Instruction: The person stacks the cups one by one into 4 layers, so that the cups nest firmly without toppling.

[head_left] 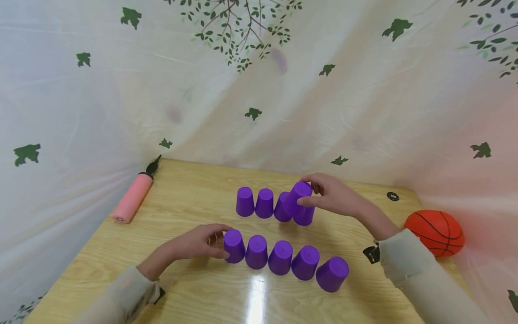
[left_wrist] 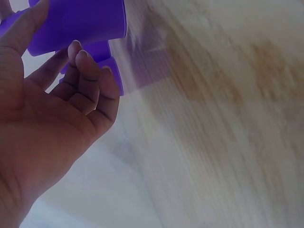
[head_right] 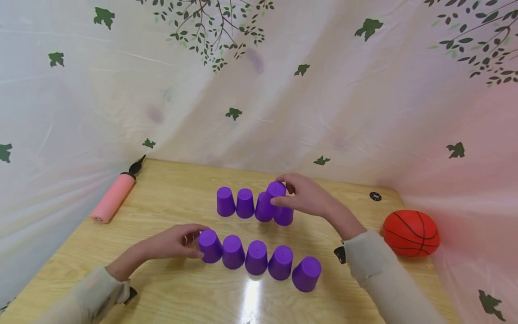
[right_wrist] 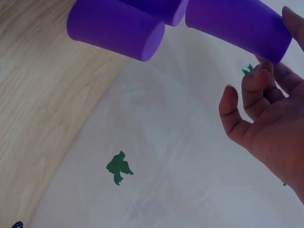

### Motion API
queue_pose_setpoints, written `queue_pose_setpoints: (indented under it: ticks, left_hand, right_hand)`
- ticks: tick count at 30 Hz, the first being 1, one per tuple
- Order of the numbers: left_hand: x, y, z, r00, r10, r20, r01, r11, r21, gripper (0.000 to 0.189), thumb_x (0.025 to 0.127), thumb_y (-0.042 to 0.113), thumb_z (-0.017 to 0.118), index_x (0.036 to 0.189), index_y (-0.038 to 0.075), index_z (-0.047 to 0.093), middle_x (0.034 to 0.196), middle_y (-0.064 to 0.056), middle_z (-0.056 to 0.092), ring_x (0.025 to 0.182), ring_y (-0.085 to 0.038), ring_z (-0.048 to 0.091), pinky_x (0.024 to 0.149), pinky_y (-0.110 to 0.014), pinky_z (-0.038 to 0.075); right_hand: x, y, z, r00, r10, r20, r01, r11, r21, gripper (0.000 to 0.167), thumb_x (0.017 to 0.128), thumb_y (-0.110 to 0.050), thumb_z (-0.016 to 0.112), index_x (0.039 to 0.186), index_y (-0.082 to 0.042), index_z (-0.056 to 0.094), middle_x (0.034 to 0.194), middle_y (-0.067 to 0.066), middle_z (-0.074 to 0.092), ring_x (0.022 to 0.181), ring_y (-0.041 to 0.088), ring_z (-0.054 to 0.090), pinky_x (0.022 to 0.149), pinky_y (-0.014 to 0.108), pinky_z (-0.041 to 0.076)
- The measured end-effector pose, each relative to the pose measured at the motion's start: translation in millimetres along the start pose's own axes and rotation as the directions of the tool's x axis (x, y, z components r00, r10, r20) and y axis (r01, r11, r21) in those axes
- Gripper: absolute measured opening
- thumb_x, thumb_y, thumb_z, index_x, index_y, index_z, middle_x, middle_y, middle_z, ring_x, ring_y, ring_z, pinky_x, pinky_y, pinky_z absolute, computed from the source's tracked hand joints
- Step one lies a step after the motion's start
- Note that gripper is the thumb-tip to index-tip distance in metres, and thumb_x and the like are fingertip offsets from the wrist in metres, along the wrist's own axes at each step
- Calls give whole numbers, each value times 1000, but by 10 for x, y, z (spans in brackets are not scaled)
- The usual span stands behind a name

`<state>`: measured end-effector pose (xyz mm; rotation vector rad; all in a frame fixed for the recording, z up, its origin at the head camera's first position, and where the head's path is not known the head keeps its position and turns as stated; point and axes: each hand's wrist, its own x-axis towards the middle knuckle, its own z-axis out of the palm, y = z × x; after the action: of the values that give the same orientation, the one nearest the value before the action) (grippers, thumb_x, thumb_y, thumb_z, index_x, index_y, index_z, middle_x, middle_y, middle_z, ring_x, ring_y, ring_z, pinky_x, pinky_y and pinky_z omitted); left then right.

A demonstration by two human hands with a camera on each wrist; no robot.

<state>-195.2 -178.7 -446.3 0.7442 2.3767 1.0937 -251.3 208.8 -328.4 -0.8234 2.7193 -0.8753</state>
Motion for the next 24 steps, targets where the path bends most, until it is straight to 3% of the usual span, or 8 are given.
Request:
queue_pose_setpoints:
  ticks: [5, 13, 24]
  left_hand:
    - [-6, -3, 39, 998, 59, -28, -59, 998, 8, 56, 86, 36, 79, 135, 17, 60, 97, 2, 63, 89, -20, 58, 74, -25, 48]
    - [18, -38, 93, 996, 66, -59, -66, 998, -6, 55, 86, 39, 79, 134, 23, 60, 98, 7, 63, 88, -18, 58, 74, -25, 49]
    - [31, -19, 88, 994, 79, -71, -77, 997, 31, 52, 87, 38, 77, 132, 18, 62, 98, 6, 64, 86, -13, 58, 73, -25, 49]
  right_hand:
    - [15, -19, -36, 1000, 8, -6, -8, 1000, -19, 51, 88, -42, 76, 130, -17, 60, 85, 0, 56, 72, 17, 49, 61, 30, 43]
    - [35, 10, -95, 1000, 20, -16, -20, 998, -54, 53, 89, -42, 75, 132, -14, 59, 87, 1, 56, 73, 17, 48, 63, 30, 42]
    - [123, 52, -167, 998, 58, -14, -59, 996, -69, 56, 89, -44, 74, 133, -14, 59, 85, 2, 57, 70, 19, 49, 61, 32, 41]
